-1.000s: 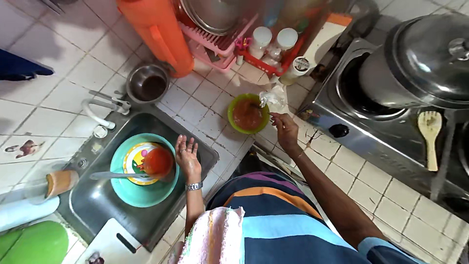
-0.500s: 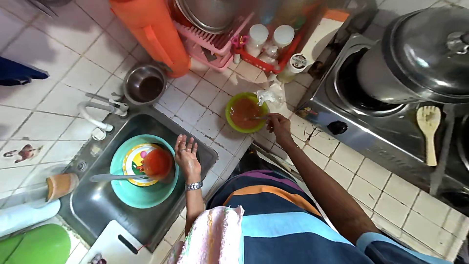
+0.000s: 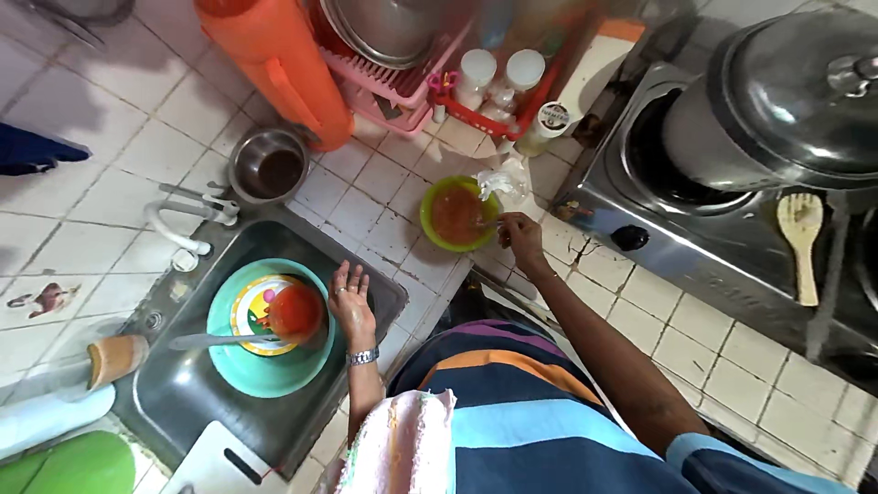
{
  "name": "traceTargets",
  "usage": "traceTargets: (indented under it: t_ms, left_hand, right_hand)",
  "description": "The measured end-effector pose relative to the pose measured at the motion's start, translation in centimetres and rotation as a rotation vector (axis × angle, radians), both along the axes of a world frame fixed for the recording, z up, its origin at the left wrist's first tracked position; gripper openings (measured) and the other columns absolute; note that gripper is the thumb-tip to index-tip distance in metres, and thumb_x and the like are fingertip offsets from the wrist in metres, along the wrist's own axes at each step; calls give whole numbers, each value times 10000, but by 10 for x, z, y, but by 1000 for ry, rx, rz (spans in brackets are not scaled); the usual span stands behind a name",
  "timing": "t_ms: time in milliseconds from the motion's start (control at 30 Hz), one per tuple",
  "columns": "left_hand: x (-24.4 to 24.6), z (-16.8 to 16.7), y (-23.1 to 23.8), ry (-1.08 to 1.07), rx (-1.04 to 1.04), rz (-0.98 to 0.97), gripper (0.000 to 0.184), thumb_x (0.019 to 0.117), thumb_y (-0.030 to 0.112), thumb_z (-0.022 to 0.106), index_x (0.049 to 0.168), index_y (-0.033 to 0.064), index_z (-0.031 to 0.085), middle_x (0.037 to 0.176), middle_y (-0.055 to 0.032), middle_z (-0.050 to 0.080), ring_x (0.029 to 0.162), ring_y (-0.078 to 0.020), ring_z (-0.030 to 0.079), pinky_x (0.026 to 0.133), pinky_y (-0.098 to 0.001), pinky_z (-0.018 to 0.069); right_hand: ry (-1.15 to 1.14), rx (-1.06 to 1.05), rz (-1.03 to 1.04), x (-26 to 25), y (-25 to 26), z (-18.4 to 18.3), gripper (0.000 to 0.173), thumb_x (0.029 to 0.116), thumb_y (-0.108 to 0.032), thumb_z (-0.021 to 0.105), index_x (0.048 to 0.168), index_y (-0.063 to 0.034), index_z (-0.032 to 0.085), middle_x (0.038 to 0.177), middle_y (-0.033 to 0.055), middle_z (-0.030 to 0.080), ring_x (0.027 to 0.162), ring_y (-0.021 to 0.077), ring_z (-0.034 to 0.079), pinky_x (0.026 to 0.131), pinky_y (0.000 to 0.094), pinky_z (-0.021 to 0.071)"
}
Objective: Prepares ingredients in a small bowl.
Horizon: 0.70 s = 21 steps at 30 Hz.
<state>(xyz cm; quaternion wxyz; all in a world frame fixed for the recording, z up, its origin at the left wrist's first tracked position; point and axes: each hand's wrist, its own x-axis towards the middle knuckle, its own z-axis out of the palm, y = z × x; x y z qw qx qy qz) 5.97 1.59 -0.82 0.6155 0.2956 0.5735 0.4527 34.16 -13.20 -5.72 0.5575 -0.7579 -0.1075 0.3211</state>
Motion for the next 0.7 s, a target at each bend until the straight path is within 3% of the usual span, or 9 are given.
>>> traceTargets:
  t_ms: [67,133,200,333,400,467,567,633,700]
  left_hand:
    - [0,1,-1,14,21,-4,346,1124,208,321,1299,-14,521,1186,-75,645,984,-151,679,860,-340,574]
    - [-1,3,-1,19,42,-9,359,1124,229,330,1284,-12,544,1174,-59,660,986,-147,679,869,-341,574]
    - [-3,4,-2,25,61,-32,367,1124,234,323,1258,-13,558,1184,-46,677,992,-132,683,873,-332,574]
    - [-7,-6,-4,173,136,-203,352,1080,119,371,1317,-72,547,1221,-112,651,1019,-140,669,898,-319,562]
    - [-9,-13,-5,283,163,-389,506,1040,102,512,1514,-35,396,1529,-214,443,1253,-244,596,1003,-406,531]
    - [-5,-13,-6,303,140,-507,672,1032,131,559,1613,49,231,1651,-217,243,1359,-278,523,1020,-436,530]
    - [1,-14,-12,251,136,-520,564,1045,95,515,1571,22,324,1577,-215,387,1321,-277,555,981,-438,545]
    - [4,-13,-15,224,134,-525,497,1051,58,452,1538,-4,372,1524,-213,455,1268,-253,593,954,-399,553]
    - [5,-13,-17,204,139,-501,462,1055,54,427,1510,-25,405,1500,-204,485,1236,-230,614,940,-376,559]
  right_hand:
    - [-53,-126,136,9,-7,9,251,1077,-173,545,1242,0,622,840,92,667,615,126,616,582,293,543]
    - [-177,-294,298,24,-18,28,385,1060,-265,589,1341,-3,573,1027,203,693,785,294,680,724,480,573]
    - [-333,-366,341,40,-30,48,465,1051,-327,599,1348,30,571,1068,267,694,866,418,692,804,616,550]
    - [-575,-296,313,56,-30,80,325,1080,-251,540,1170,43,645,1022,254,697,810,386,691,755,568,566]
    - [-615,-405,359,59,-14,93,279,1042,-114,566,1283,-7,657,1227,295,627,969,473,662,813,656,530]
    - [-644,-462,423,62,5,97,428,989,-42,609,1416,-70,607,1309,311,581,1040,505,640,836,684,510]
    - [-650,-416,565,71,29,87,524,962,-71,680,1471,-87,559,1177,295,639,977,467,655,847,643,522]
    - [-642,-454,644,75,41,72,585,945,-75,702,1502,-109,529,1207,321,615,981,503,651,845,679,510]
    - [-695,-443,636,83,44,53,420,953,-92,696,1369,-68,642,1168,307,636,950,489,663,812,679,517]
